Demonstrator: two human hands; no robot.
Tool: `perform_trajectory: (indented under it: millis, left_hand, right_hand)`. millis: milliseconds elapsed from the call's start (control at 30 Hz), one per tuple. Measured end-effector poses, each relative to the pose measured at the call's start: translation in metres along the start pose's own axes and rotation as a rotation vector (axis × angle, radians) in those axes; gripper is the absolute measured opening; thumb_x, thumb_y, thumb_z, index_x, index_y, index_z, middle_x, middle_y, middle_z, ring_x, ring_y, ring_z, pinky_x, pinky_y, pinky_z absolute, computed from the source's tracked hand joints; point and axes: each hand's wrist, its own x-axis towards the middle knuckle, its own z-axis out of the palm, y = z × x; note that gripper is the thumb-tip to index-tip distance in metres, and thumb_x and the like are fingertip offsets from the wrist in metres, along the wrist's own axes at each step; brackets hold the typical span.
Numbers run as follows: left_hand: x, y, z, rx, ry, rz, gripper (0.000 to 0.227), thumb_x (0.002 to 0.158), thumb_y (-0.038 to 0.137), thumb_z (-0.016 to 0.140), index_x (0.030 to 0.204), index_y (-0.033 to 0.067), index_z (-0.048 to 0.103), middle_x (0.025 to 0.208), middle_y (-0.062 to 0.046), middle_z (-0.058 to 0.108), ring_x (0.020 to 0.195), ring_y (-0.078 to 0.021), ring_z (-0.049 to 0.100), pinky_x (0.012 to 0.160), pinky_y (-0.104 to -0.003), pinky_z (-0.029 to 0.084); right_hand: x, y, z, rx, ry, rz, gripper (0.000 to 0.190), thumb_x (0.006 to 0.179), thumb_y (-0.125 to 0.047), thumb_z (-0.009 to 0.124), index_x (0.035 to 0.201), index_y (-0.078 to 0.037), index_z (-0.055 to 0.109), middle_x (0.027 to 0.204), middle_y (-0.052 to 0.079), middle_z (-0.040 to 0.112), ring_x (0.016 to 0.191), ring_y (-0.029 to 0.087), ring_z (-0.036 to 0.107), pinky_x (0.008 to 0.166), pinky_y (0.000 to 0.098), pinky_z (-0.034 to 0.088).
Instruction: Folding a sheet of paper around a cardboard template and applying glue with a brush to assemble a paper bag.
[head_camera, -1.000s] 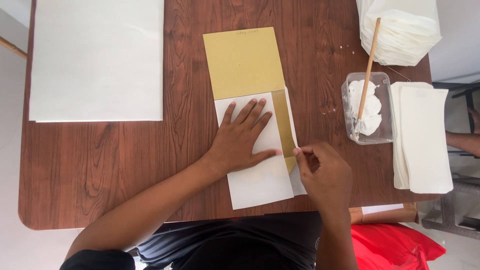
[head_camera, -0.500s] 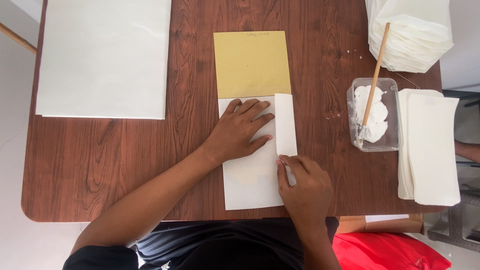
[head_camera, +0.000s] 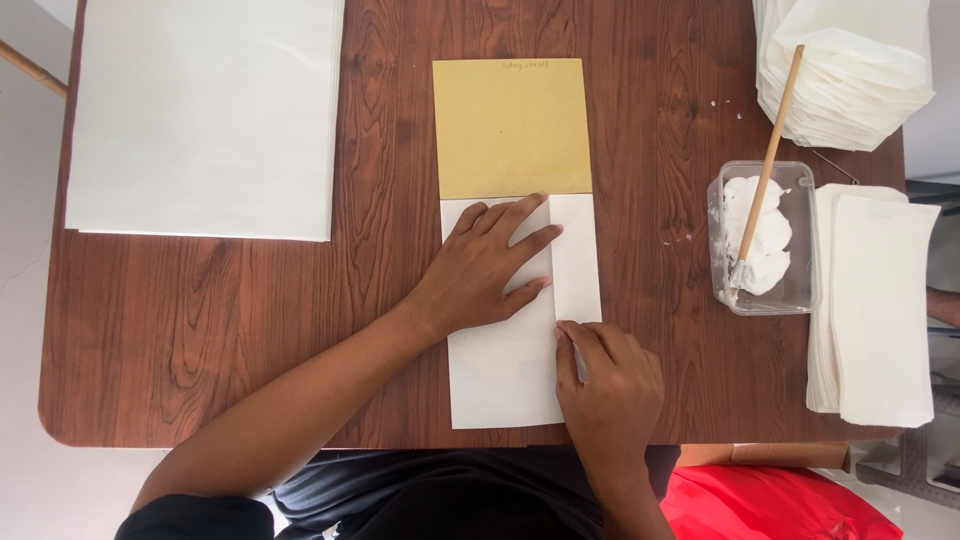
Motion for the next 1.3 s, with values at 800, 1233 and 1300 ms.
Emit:
perform_trajectory:
  millis: [800,1233,1300]
  left_hand:
    - [-0.001,0.001,0.004,0.033,-0.054,-0.028,0.046,0.093,0.040,0.073,0.131,0.0137,0.068,0.139,-0.013,0.062,0.134,-0.0309,0.055,0.110,-0.053,0.042]
    - [0.000,0.009,-0.012,0.007,-0.147,-0.095,0.060,0.098,0.043,0.068,0.145,0.0084,0.057,0.156,-0.014,0.049,0.148,-0.0312,0.042,0.119,-0.051,0.036]
    - [-0.001,0.011,-0.015,-0.021,-0.186,-0.115,0.065,0.099,0.045,0.065,0.151,0.0088,0.051,0.161,-0.015,0.044,0.151,-0.0315,0.037,0.123,-0.051,0.029]
  right_hand:
    - [0.108,0.068,-0.023,0.385,-0.363,-0.236,0.018,0.097,-0.002,0.068,0.113,0.001,0.074,0.109,0.021,0.071,0.108,0.045,0.069,0.091,0.0546,0.054]
    - [0.097,0.095,0.056,0.331,-0.213,-0.409,0.030,0.095,-0.025,0.078,0.119,-0.009,0.072,0.131,0.007,0.067,0.128,0.030,0.061,0.110,0.0463,0.044]
    - [0.097,0.094,0.055,0.317,-0.229,-0.390,0.031,0.094,-0.027,0.077,0.120,-0.010,0.073,0.133,0.007,0.067,0.129,0.030,0.061,0.110,0.0458,0.043]
